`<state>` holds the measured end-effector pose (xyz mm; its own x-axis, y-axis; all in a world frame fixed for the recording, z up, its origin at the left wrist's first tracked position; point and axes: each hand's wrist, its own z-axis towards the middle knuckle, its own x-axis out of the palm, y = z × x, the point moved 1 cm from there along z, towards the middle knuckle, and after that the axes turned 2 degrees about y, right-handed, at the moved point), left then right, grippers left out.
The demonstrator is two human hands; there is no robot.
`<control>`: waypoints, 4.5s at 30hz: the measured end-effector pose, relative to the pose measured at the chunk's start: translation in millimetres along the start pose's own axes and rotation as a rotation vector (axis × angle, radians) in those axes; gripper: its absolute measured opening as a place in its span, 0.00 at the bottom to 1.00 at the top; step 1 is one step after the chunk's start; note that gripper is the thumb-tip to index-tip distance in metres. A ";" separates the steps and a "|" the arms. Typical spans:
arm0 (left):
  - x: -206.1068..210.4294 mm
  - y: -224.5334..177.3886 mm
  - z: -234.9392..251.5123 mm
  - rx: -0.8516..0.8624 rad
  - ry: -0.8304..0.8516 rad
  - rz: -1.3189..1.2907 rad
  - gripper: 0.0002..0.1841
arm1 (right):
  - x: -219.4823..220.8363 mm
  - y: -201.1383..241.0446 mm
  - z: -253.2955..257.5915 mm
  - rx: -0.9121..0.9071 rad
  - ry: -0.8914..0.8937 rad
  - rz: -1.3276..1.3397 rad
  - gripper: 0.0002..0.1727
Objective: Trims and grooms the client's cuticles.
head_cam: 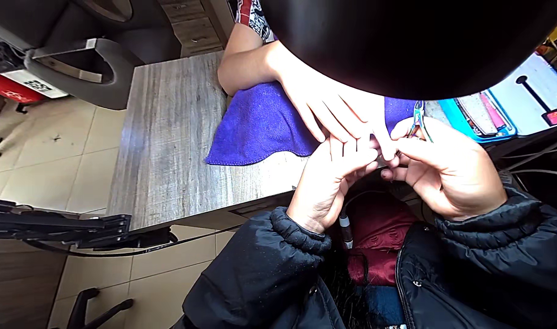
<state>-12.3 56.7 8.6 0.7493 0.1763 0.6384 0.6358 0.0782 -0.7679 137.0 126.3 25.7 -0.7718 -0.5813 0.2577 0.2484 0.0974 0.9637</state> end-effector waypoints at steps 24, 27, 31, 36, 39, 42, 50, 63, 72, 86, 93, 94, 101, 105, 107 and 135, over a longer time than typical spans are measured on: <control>11.6 2.9 7.0 0.028 -0.044 0.050 0.09 | 14.6 -23.8 -47.7 0.066 0.208 0.068 0.17; 12.0 2.9 6.8 0.030 -0.048 0.059 0.09 | 14.7 -23.8 -47.2 0.068 0.206 0.082 0.17; 13.2 3.0 6.7 0.023 -0.063 0.056 0.10 | 15.3 -24.1 -45.4 0.061 0.205 0.107 0.18; 14.0 2.4 6.1 0.012 -0.079 0.057 0.11 | 16.3 -26.3 -45.2 0.046 0.201 0.145 0.18; 15.2 2.5 5.9 0.021 -0.089 0.064 0.10 | 17.4 -29.0 -47.8 0.035 0.195 0.143 0.14; 13.9 2.6 6.3 0.025 -0.080 0.058 0.10 | 16.9 -30.3 -50.0 0.038 0.217 0.138 0.14; 13.6 4.0 5.8 0.039 -0.078 0.058 0.10 | 19.2 -28.5 -46.6 0.049 0.185 0.165 0.16; 13.9 4.7 5.3 0.037 -0.085 0.066 0.09 | 23.3 -31.7 -52.5 -0.008 0.175 0.126 0.15; 14.0 5.1 5.9 0.036 -0.080 0.054 0.09 | 25.7 -32.5 -52.5 0.003 0.131 0.152 0.16; 1.7 -2.7 4.1 -0.066 0.059 -0.015 0.05 | 5.9 -27.4 -51.4 -0.144 0.178 0.000 0.13; -3.2 -8.3 2.4 -0.099 0.078 -0.030 0.10 | -33.9 15.8 -3.6 -0.391 -0.228 -1.208 0.19; -3.9 -9.0 2.2 -0.107 0.097 -0.040 0.11 | -33.4 24.3 3.8 -0.336 -0.278 -1.350 0.21; -11.4 -14.3 -5.7 -0.143 0.175 -0.136 0.19 | -24.1 42.2 41.1 0.054 -0.106 -1.764 0.25; -15.8 -16.9 -7.4 -0.165 0.184 -0.169 0.20 | -25.5 47.6 19.2 0.013 0.032 -1.798 0.17; -19.5 -17.1 -7.8 -0.168 0.228 -0.194 0.23 | -31.6 47.7 6.9 -0.075 0.066 -1.698 0.16; -26.5 -31.2 -30.9 0.075 -0.016 0.338 0.12 | -4.3 -0.9 -34.0 -0.260 0.476 -0.230 0.13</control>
<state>-46.3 19.3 17.2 0.9116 0.2202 0.3472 0.3366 0.0850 -0.9378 159.9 101.2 21.4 -0.4902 -0.8685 -0.0733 0.2874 -0.2404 0.9271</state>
